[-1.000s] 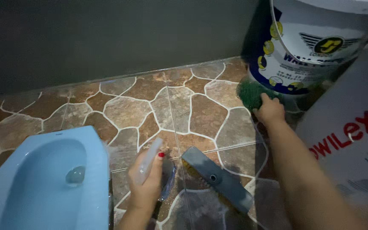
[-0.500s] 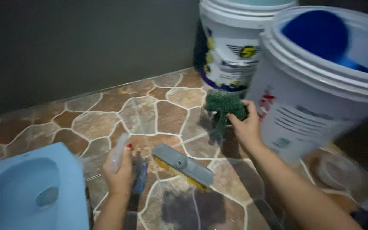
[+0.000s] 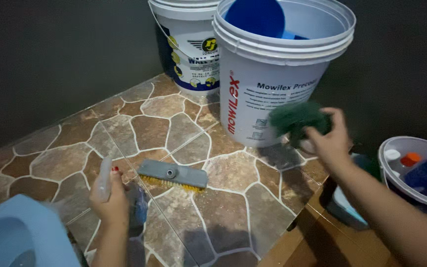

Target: The person cleans a squat toilet and the surrounding tiled floor using a spray bottle and a scrub brush. They spray the cleaning solution onto the toilet bowl and floor, then scrub the surfaces thoroughly.

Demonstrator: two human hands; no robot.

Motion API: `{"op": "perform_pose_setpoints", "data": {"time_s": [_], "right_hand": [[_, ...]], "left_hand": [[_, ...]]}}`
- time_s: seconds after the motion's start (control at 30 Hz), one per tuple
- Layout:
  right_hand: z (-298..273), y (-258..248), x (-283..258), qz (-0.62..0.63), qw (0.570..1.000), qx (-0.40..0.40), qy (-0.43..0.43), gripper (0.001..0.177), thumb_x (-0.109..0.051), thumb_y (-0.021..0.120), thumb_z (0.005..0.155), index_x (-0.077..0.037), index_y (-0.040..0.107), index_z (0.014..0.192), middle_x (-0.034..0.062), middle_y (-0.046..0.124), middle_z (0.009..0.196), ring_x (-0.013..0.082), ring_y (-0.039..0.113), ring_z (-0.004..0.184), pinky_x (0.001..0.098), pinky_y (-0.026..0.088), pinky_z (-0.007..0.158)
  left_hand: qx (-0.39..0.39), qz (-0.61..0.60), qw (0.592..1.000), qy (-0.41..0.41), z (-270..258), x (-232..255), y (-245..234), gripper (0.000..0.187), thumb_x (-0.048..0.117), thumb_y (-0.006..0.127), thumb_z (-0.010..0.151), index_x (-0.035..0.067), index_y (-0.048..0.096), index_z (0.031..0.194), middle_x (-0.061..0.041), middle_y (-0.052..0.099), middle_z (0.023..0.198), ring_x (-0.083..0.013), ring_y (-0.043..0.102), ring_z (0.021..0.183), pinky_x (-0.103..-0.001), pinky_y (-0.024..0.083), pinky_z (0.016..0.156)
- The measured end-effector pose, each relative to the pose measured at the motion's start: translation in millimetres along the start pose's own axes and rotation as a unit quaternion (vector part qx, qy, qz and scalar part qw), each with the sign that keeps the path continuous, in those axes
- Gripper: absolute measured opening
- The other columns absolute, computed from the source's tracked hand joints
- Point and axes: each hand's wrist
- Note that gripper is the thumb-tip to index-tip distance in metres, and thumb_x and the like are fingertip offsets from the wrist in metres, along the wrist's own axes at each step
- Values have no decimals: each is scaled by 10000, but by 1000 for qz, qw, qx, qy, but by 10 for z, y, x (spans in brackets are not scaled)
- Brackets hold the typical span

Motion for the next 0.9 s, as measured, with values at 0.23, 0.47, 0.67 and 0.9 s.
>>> {"op": "perform_pose_setpoints", "data": {"time_s": [0.23, 0.47, 0.67, 0.9], "right_hand": [[556, -269, 488, 116, 985, 57, 114, 495, -22, 657, 911, -137, 407, 1323, 121, 578, 1205, 255, 675, 1012, 381, 621, 721], [893, -254, 1044, -162, 962, 59, 210, 521, -159, 665, 943, -132, 470, 1426, 210, 522, 1355, 375, 565, 1220, 506, 537, 955], [963, -363, 1406, -465, 883, 10, -61, 650, -260, 689, 909, -163, 462, 1510, 251, 489, 1486, 460, 509, 1289, 563, 451, 1042], [1107, -305, 1361, -472, 868, -114, 109, 686, -448, 480, 982, -243, 347, 1623, 197, 410, 1600, 443, 469, 1407, 591, 417, 1126]], "left_hand": [[14, 25, 1000, -4, 15, 13, 7, 220, 161, 667, 1053, 1, 718, 1195, -49, 744, 999, -84, 678, 776, -248, 541, 655], [19, 20, 1000, 1, -39, 152, 17, 245, 191, 663, 1071, -24, 695, 1183, -48, 714, 961, -91, 652, 734, -272, 561, 631], [7, 23, 1000, 4, -48, 193, 80, 336, 201, 635, 1075, 40, 681, 1367, -31, 712, 998, -78, 623, 753, -266, 526, 639], [16, 68, 996, 59, -28, 81, 112, 293, 216, 682, 1074, 14, 709, 1284, -45, 734, 1017, -75, 650, 853, -244, 518, 746]]}}
Point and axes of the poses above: each hand's wrist, its own z-axis towards the middle knuckle, its own y-axis out of the palm, x = y × z
